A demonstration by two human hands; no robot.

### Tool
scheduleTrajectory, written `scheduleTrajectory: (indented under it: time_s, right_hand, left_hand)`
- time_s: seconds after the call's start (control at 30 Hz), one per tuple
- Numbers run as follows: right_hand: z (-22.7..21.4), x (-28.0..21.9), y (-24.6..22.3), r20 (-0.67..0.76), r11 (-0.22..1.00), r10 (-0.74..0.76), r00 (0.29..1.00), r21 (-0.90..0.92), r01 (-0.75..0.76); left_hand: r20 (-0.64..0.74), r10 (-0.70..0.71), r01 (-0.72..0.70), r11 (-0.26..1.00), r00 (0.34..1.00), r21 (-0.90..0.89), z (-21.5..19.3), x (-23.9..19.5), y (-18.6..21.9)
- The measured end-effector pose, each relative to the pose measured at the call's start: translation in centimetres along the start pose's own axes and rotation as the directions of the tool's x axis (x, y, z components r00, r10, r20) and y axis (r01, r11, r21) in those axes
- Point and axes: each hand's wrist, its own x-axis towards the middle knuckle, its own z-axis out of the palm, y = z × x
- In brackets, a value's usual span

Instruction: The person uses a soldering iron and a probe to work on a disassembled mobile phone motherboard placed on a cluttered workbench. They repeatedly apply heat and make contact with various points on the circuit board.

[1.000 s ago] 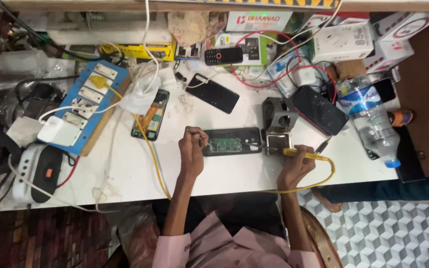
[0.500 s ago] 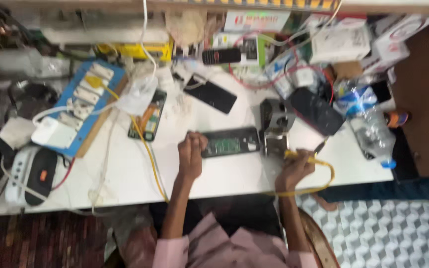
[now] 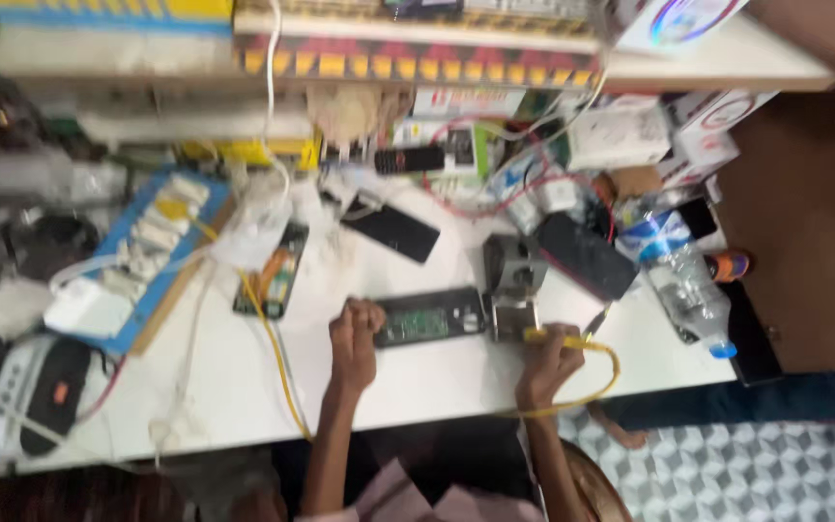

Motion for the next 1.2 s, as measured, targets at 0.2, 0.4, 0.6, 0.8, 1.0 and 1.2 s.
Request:
scheduleTrajectory:
  time_s: [0.2,0.4,0.6,0.8,1.0,1.2]
  right_hand:
    - [0.5,0.3,0.5,-0.090,0.976,0.194,0.977,0.117,-0.183]
    - [0.3,-0.2,0.3,-0.027,0.995,0.085,0.996,0.054,-0.084]
    - [-0.1,-0.3,-0.5,0.025,0.999,-0.041,0.999,-0.015,0.041]
    - [0.5,0.3,0.1,-0.063,0.975,0.196,0.979,0.118,-0.188]
    - [0.3,0.0,0.6,-0.048,0.984,0.175,0.983,0.054,-0.172]
    - [-0.2,0.0,3.0,-0.135,0.966,0.212,0.968,0.182,-0.186]
  left_hand:
    - [0.003,-0.062,0.062,0.998,0.998,-0.020,-0.1,0.2,0.5]
    - [-0.058,-0.103,0.108,0.989,0.993,0.102,-0.3,0.5,0.6]
    - [-0.116,-0.098,0.088,0.993,0.988,-0.082,-0.7,1.0,0.9]
    - [-0.183,-0.180,0.170,0.983,0.967,-0.069,-0.7,1.1,1.0]
    - [-0.182,-0.163,0.147,0.984,0.970,-0.102,-0.8,0.8,1.5]
    - [-0.127,-0.169,0.158,0.983,0.977,-0.095,-0.7,1.0,1.2]
